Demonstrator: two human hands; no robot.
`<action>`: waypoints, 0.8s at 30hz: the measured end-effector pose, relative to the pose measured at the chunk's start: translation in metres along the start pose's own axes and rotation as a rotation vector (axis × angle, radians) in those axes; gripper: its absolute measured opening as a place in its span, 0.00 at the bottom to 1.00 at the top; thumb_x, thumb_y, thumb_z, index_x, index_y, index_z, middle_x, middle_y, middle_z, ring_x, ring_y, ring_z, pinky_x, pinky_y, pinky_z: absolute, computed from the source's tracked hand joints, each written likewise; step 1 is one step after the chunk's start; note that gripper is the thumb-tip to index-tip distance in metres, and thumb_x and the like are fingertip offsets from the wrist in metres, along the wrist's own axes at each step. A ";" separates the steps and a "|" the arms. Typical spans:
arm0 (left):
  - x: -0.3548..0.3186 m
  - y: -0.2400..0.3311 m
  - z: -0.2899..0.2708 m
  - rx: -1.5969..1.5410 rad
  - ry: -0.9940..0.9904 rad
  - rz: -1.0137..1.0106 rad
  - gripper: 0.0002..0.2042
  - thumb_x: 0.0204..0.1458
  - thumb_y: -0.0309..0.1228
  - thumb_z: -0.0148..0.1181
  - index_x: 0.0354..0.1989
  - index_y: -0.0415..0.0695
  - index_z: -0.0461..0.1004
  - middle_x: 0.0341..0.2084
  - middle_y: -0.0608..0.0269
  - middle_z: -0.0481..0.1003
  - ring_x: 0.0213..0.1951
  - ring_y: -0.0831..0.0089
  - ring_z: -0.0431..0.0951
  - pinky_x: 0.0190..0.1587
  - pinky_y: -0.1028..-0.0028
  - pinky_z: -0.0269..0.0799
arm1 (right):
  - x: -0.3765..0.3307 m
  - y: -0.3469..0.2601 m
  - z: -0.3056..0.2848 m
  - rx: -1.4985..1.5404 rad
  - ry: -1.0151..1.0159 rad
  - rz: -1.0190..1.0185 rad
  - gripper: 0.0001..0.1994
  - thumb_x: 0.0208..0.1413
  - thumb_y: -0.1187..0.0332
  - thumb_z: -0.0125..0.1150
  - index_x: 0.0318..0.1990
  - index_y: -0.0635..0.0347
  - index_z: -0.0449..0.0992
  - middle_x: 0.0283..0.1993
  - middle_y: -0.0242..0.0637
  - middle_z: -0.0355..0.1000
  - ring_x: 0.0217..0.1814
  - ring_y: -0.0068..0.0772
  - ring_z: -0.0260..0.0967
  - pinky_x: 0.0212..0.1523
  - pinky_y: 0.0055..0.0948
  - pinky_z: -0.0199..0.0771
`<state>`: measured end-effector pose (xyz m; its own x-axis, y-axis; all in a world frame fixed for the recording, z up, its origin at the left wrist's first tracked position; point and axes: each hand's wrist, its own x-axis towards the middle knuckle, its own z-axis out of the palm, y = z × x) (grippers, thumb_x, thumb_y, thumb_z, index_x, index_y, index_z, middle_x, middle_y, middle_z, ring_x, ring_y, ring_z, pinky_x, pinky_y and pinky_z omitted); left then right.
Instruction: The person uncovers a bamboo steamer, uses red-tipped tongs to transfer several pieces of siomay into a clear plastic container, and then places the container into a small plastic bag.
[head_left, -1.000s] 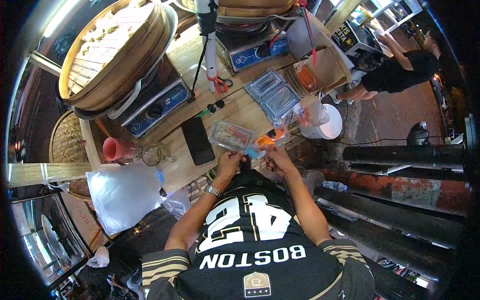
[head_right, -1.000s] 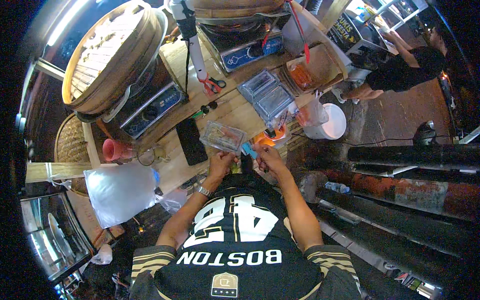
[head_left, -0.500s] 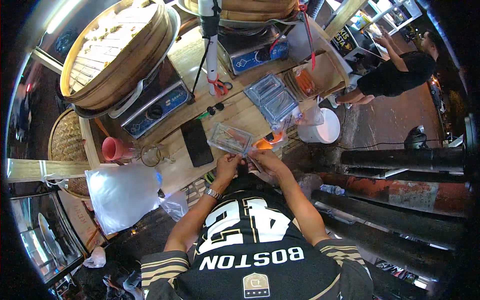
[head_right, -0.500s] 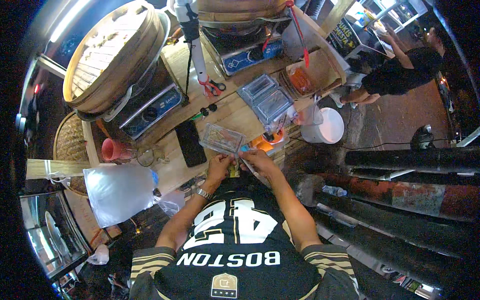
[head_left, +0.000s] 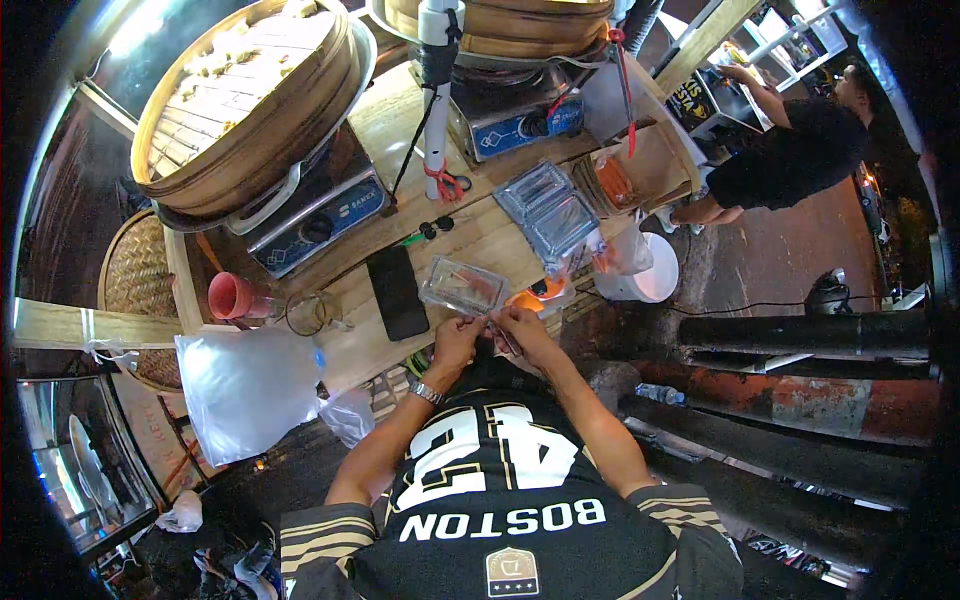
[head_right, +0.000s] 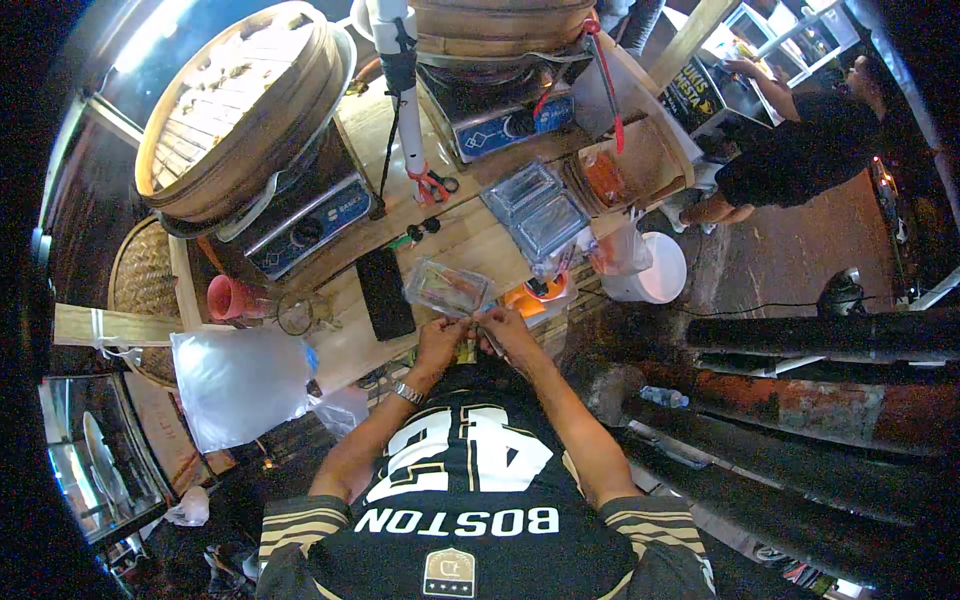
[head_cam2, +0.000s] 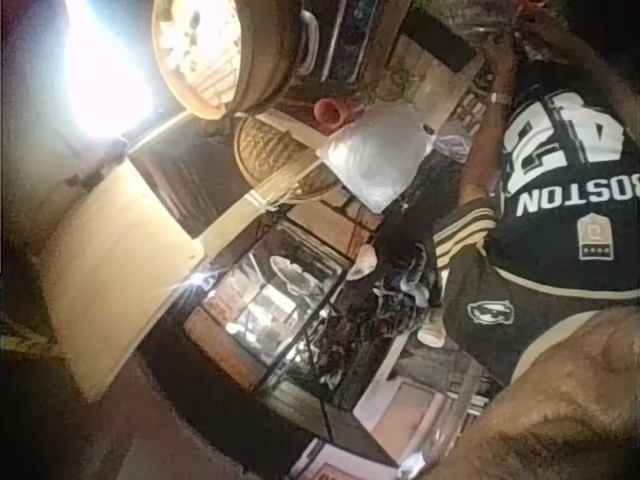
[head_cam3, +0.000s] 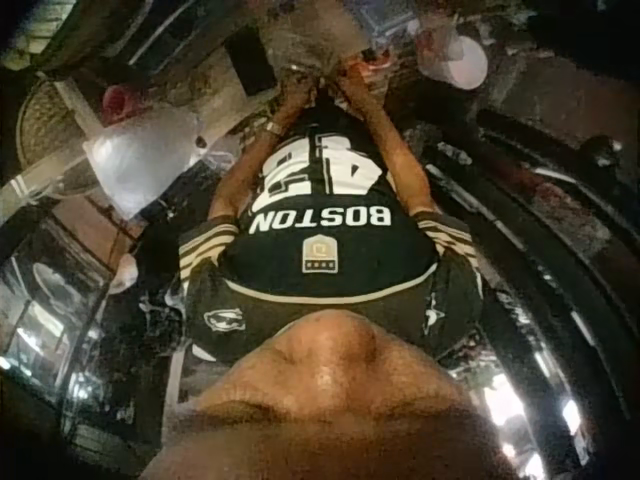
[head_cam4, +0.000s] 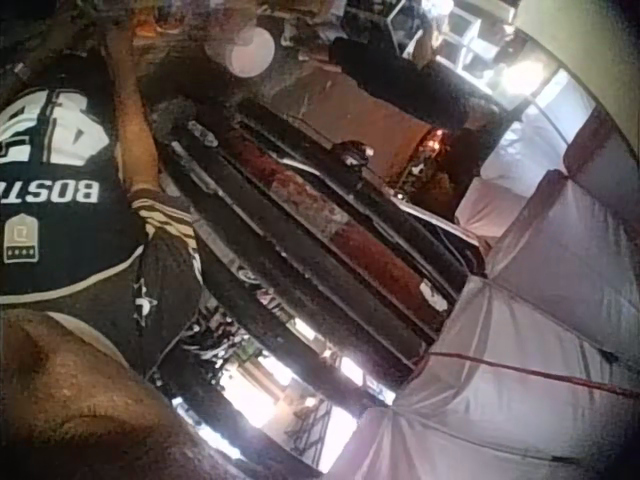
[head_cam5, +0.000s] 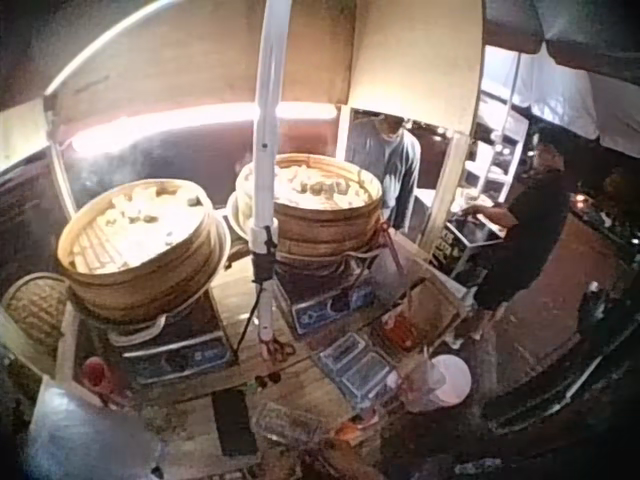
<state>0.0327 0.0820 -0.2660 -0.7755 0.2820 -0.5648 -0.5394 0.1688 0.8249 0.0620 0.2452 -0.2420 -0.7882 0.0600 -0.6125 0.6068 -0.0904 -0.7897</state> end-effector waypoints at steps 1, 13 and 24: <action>-0.001 0.000 -0.002 -0.016 -0.012 -0.014 0.12 0.57 0.37 0.62 0.35 0.39 0.80 0.25 0.66 0.81 0.20 0.84 0.69 0.21 0.80 0.62 | -0.011 -0.009 0.002 0.227 -0.015 0.048 0.10 0.60 0.64 0.62 0.32 0.59 0.72 0.20 0.30 0.67 0.16 0.21 0.63 0.15 0.21 0.61; -0.012 -0.006 -0.027 -0.179 -0.310 -0.145 0.18 0.58 0.44 0.58 0.42 0.40 0.78 0.31 0.61 0.82 0.16 0.83 0.66 0.18 0.81 0.59 | 0.002 -0.010 -0.055 0.488 0.196 -0.023 0.10 0.58 0.59 0.65 0.38 0.54 0.74 0.16 0.20 0.55 0.12 0.16 0.49 0.13 0.21 0.48; -0.027 0.021 -0.032 -0.342 -0.115 -0.180 0.22 0.58 0.49 0.58 0.42 0.38 0.73 0.34 0.60 0.81 0.18 0.79 0.73 0.22 0.80 0.70 | -0.005 -0.011 0.027 0.402 0.078 0.150 0.12 0.58 0.63 0.66 0.30 0.52 0.68 0.14 0.21 0.53 0.10 0.16 0.49 0.11 0.21 0.45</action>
<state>0.0320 0.0478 -0.2344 -0.6270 0.3841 -0.6778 -0.7566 -0.0928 0.6473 0.0564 0.2188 -0.2298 -0.6753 0.0900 -0.7321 0.6131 -0.4832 -0.6250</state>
